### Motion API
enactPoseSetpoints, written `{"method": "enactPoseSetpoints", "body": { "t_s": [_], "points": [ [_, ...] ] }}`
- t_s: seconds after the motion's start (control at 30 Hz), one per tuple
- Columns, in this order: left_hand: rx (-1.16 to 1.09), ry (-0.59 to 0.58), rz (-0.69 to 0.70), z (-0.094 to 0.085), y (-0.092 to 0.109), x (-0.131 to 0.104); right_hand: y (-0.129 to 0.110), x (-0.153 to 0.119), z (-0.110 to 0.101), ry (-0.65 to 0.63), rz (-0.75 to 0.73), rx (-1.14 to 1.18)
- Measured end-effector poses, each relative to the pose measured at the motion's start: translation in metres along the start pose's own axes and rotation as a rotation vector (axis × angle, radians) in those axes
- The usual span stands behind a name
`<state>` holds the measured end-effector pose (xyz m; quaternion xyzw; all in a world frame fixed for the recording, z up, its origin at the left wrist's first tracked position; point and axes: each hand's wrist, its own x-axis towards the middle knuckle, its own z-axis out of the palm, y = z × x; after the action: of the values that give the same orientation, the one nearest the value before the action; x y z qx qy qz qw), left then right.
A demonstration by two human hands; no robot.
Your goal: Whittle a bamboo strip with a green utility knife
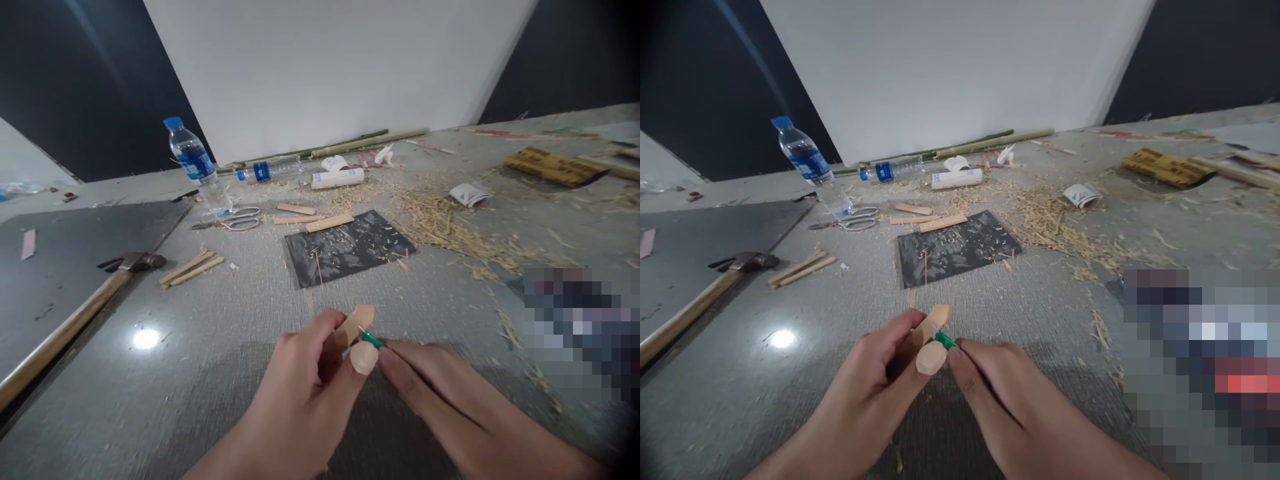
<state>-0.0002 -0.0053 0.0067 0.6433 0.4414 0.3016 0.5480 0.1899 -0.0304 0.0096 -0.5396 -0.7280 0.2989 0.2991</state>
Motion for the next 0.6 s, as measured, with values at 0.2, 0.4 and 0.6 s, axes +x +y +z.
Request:
{"method": "enactPoseSetpoints", "body": {
  "t_s": [0.2,0.4,0.6],
  "points": [
    [-0.052,0.018,-0.079,0.0015,-0.0017,0.0021,-0.0077,0.0057,-0.0003,0.013,-0.014,-0.016],
    [-0.085,0.033,-0.123,0.0024,0.0009,0.0037,-0.0056,0.0061,0.0009,-0.007,-0.111,-0.122],
    [-0.002,0.010,-0.093,0.0008,0.0010,0.0034,-0.0037,0.0046,0.0006,0.031,-0.129,-0.125]
  ]
}}
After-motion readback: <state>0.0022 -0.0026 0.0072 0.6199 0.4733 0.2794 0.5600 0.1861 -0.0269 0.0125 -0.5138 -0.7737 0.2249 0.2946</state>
